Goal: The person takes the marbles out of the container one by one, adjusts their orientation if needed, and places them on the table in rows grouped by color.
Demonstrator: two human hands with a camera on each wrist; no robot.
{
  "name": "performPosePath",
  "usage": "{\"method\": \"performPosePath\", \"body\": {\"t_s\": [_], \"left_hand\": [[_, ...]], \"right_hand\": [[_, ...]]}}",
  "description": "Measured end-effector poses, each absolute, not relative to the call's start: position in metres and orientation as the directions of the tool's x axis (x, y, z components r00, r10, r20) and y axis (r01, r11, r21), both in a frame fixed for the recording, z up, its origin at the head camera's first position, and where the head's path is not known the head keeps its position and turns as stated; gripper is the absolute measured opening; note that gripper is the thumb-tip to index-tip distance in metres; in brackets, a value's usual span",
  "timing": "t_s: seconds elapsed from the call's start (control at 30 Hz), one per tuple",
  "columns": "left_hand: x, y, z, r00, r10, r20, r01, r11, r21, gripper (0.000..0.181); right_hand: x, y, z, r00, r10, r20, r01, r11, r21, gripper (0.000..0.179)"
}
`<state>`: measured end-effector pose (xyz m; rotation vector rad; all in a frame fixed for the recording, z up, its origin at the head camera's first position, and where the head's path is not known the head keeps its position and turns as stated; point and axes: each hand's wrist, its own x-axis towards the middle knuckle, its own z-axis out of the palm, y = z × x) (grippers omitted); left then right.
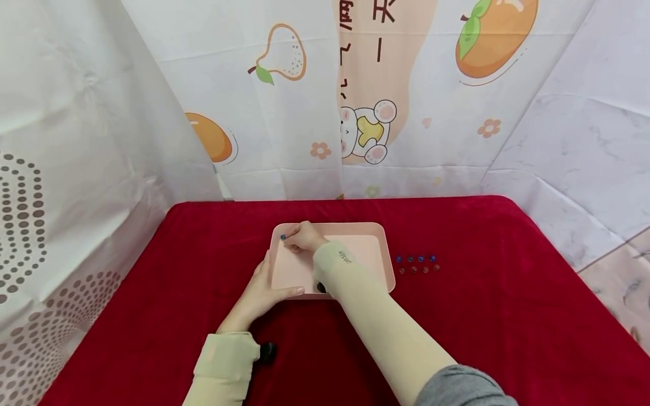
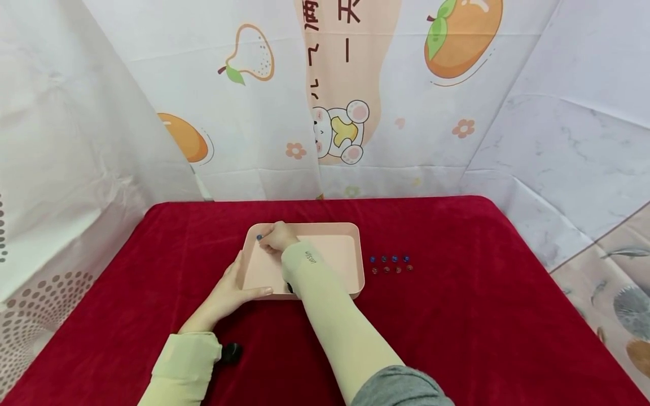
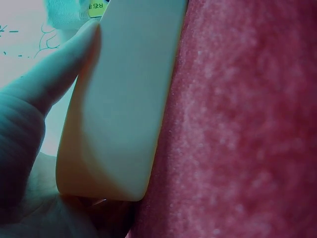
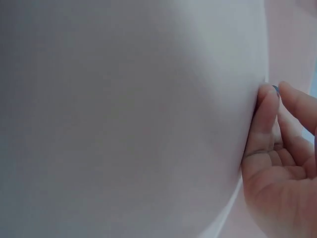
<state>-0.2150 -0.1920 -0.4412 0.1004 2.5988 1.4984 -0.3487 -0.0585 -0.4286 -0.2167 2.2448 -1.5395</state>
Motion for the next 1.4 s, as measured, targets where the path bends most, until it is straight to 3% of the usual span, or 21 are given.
{"method": "performPosePath", "body": {"t_s": [0.27, 0.5, 0.77, 1.0, 1.2, 1.4], "left_hand": [[-0.213, -0.191, -0.439, -0.988, 0.106, -0.115, -0.050, 0.486, 0.873, 0.123], [-0.211, -0.191, -0.442, -0.988, 0.121, -0.091, -0.021, 0.485, 0.874, 0.121], [-0.211, -0.192, -0.442, -0.988, 0.127, -0.083, -0.009, 0.501, 0.865, 0.119], [-0.212, -0.190, -0.440, -0.987, 0.122, -0.101, -0.021, 0.530, 0.848, 0.122], [-0.211, -0.190, -0.436, -0.985, 0.106, -0.136, -0.055, 0.557, 0.829, 0.125], [-0.211, -0.190, -0.437, -0.984, 0.102, -0.145, -0.063, 0.563, 0.824, 0.126]], "right_hand": [[-0.351, -0.064, -0.432, -0.935, -0.281, -0.217, 0.054, 0.490, -0.870, 0.007], [-0.350, -0.061, -0.432, -0.934, -0.291, -0.206, 0.019, 0.538, -0.843, 0.018], [-0.348, -0.053, -0.431, -0.917, -0.335, -0.217, 0.071, 0.400, -0.914, 0.009], [-0.348, -0.037, -0.427, -0.881, -0.390, -0.268, 0.147, 0.313, -0.938, 0.017], [-0.346, -0.022, -0.422, -0.880, -0.387, -0.274, 0.141, 0.337, -0.931, 0.011], [-0.340, -0.009, -0.408, -0.875, -0.419, -0.243, 0.093, 0.347, -0.933, 0.017]]}}
